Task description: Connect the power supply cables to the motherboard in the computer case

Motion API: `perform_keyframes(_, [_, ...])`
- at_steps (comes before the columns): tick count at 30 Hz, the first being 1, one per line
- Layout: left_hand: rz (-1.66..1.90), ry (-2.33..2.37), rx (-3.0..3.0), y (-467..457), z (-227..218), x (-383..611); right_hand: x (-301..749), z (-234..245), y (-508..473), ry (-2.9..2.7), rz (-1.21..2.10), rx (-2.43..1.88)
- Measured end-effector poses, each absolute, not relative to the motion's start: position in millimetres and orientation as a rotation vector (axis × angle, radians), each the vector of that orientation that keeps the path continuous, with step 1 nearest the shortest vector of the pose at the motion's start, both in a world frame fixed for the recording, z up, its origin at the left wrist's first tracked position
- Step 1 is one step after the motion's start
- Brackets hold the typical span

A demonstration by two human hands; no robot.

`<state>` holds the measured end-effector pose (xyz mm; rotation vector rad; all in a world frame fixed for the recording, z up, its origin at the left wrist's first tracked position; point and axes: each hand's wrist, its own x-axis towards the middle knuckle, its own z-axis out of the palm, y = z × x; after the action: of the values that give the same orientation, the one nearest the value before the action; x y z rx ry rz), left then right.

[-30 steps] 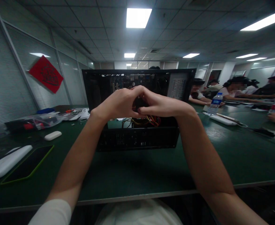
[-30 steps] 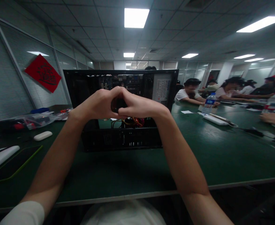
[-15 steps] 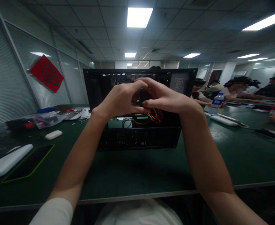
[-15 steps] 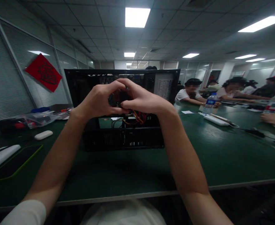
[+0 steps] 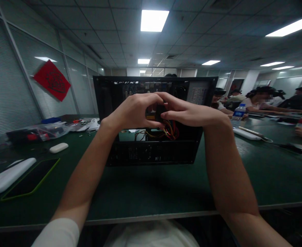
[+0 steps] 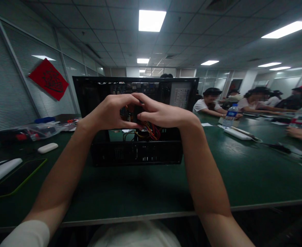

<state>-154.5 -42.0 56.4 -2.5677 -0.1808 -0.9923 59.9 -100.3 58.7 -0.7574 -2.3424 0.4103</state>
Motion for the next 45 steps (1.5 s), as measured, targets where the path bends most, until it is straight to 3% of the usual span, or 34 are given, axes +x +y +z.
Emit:
perform_keyframes(17, [-0.977,-0.140,-2.604,-34.1,52.4,-151.4,69.4,58.5,-102.7,-2.378,0.240,-0.875])
perform_keyframes(45, [-0.976,-0.177,-2.543,-32.3,50.7,-151.8,69.4,56.1,-90.4,-2.365,0.431,-0.700])
